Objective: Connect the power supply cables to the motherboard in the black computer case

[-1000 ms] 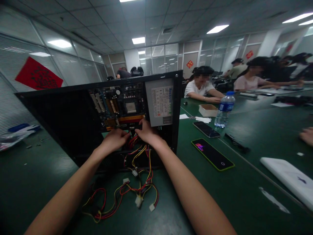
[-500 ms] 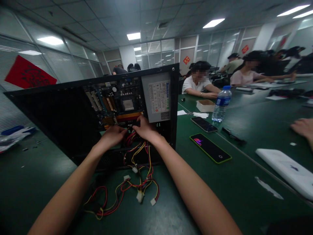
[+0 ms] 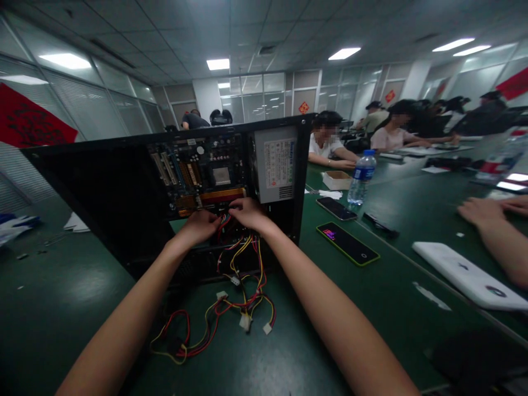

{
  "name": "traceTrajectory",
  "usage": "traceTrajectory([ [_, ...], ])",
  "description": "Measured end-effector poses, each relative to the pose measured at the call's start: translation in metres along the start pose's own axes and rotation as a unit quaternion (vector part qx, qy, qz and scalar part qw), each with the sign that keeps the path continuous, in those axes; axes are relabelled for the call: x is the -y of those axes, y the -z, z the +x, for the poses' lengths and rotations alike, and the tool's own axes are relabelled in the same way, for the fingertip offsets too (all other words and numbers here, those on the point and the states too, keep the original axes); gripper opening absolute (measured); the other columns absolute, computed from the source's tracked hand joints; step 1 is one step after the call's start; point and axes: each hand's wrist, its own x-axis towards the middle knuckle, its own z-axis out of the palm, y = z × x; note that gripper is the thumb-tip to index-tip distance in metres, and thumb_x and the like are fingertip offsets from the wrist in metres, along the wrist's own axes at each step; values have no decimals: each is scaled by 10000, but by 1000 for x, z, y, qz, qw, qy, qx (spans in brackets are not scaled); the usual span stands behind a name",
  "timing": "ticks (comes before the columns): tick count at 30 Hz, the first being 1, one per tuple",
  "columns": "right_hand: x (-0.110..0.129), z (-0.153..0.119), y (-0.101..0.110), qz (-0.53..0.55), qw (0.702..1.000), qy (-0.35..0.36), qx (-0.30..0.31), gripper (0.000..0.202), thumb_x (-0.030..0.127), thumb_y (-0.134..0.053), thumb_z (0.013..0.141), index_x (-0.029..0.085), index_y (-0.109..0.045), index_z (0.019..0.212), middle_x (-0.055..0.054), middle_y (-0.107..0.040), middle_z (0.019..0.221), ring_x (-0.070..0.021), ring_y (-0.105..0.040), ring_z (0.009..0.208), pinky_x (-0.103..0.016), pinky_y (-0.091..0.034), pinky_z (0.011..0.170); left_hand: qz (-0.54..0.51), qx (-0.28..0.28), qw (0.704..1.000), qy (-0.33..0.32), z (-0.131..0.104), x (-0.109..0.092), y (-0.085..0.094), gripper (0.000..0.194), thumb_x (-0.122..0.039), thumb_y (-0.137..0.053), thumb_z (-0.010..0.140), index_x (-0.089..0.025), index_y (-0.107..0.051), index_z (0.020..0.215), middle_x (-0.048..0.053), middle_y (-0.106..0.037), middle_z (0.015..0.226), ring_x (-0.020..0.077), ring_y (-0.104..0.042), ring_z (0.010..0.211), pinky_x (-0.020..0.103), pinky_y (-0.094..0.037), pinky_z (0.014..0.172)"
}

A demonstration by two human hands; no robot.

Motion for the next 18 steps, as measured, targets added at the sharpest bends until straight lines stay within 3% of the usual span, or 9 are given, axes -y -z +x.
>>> traceTrajectory([
  [5, 15, -2, -7, 241, 958, -152, -28, 132, 16, -675, 856, 124, -609, 893, 35, -612, 595, -99, -597, 531, -207, -517, 581, 30, -14, 999, 2, -1, -4, 4, 464, -457, -424, 967, -172, -758, 817, 128, -730, 800, 233, -676, 757, 297, -408, 652],
  [11, 24, -6, -9, 293, 930, -222, -6, 158, 4, -600, 917, 95, -578, 789, -29, -637, 615, -93, -623, 531, -192, -564, 577, 61, -14, 998, 31, -3, -11, 6, 435, -467, -441, 963, -188, -773, 930, 177, -755, 989, 320, -713, 965, 350, -493, 772],
  [18, 23, -2, -11, 302, 917, -260, -12, 179, -13, -545, 937, 94, -562, 795, -29, -628, 609, -93, -616, 519, -189, -575, 546, 81, -38, 995, 37, -5, -14, 2, 422, -426, -424, 966, -168, -746, 1053, 202, -744, 1113, 320, -708, 1037, 366, -523, 842],
])
